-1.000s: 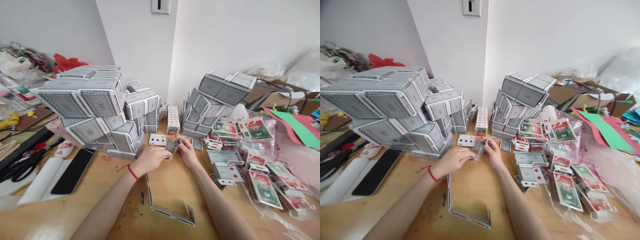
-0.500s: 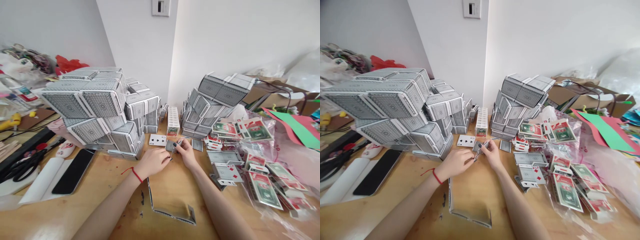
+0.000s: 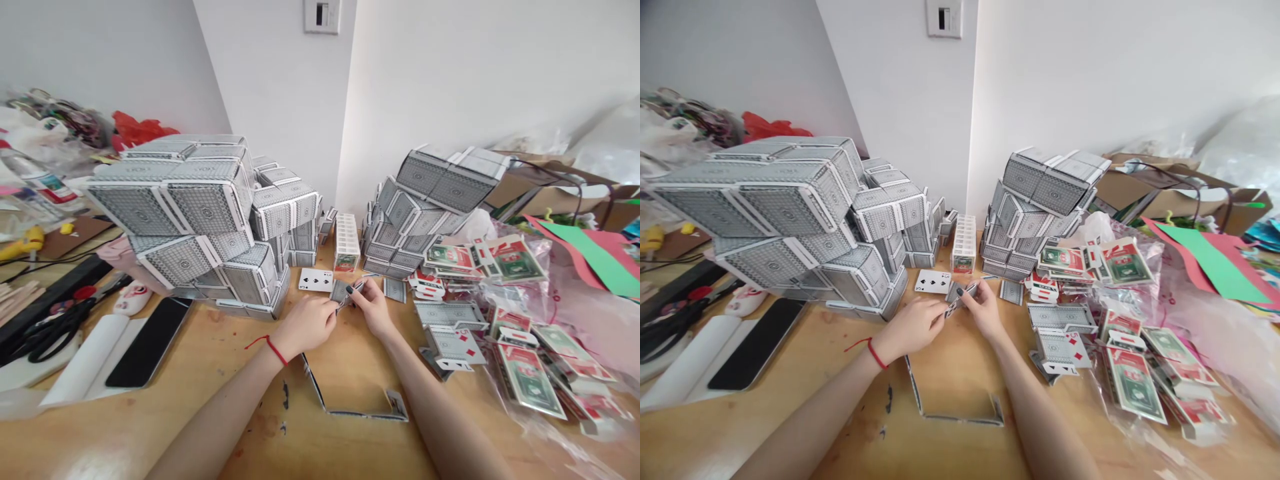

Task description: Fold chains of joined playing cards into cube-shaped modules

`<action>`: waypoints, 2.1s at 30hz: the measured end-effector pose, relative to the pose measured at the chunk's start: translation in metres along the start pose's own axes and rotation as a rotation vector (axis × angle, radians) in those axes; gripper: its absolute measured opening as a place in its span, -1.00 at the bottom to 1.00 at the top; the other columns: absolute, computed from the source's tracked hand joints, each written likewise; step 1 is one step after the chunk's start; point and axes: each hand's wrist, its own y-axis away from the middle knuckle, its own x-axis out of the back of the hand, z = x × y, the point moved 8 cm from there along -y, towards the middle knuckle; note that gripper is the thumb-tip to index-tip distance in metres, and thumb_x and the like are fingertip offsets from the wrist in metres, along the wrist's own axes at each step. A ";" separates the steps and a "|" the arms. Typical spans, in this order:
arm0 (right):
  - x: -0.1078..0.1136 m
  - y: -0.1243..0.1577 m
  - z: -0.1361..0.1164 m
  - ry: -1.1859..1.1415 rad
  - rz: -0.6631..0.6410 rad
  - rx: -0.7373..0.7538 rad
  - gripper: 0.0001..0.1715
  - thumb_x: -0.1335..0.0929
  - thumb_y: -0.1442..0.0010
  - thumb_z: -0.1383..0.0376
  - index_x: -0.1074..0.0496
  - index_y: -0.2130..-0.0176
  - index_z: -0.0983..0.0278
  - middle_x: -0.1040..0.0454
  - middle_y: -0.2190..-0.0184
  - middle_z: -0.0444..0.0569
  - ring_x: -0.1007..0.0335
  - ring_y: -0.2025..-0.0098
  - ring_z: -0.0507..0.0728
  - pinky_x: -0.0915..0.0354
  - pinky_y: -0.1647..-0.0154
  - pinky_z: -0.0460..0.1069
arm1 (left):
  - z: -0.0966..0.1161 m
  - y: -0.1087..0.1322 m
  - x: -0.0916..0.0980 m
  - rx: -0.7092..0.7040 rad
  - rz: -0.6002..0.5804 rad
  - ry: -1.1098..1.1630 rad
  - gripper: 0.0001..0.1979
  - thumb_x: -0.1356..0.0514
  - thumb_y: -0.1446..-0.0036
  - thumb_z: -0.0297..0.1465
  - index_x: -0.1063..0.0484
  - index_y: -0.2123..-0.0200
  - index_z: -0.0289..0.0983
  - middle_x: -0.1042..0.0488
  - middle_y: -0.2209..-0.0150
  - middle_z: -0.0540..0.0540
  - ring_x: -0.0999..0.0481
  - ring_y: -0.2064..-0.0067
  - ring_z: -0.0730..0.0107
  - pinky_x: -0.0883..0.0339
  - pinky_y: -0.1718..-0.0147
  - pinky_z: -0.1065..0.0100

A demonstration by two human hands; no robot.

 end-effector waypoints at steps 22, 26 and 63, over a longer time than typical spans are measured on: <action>0.002 0.001 -0.008 0.111 -0.011 0.052 -0.69 -0.44 0.03 0.08 -0.33 0.47 0.23 -0.29 0.55 -0.17 -0.18 0.50 0.02 -0.16 0.47 -0.07 | -0.005 -0.001 -0.005 0.005 0.028 -0.041 -0.80 0.03 -0.20 -0.49 -0.36 0.38 -0.27 -0.50 0.38 -0.08 -0.47 0.31 0.31 -0.19 0.33 0.32; 0.004 0.000 -0.001 0.115 -0.011 0.011 -0.65 -0.43 0.03 0.07 -0.30 0.50 0.24 -0.25 0.59 -0.20 -0.13 0.54 0.00 -0.11 0.52 -0.08 | -0.007 -0.001 -0.005 0.017 0.020 -0.037 -0.80 0.04 -0.19 -0.49 -0.34 0.41 -0.27 -0.49 0.42 -0.07 -0.46 0.35 0.33 -0.16 0.36 0.34; -0.006 0.003 0.003 0.162 -0.138 -0.088 -0.61 -0.39 0.01 0.03 -0.32 0.55 0.29 -0.27 0.63 -0.17 -0.14 0.57 -0.01 -0.08 0.51 -0.09 | -0.015 0.000 -0.011 0.036 -0.082 -0.017 -0.77 -0.04 -0.18 -0.39 -0.42 0.46 -0.30 -0.52 0.40 -0.10 -0.49 0.32 0.30 -0.23 0.37 0.37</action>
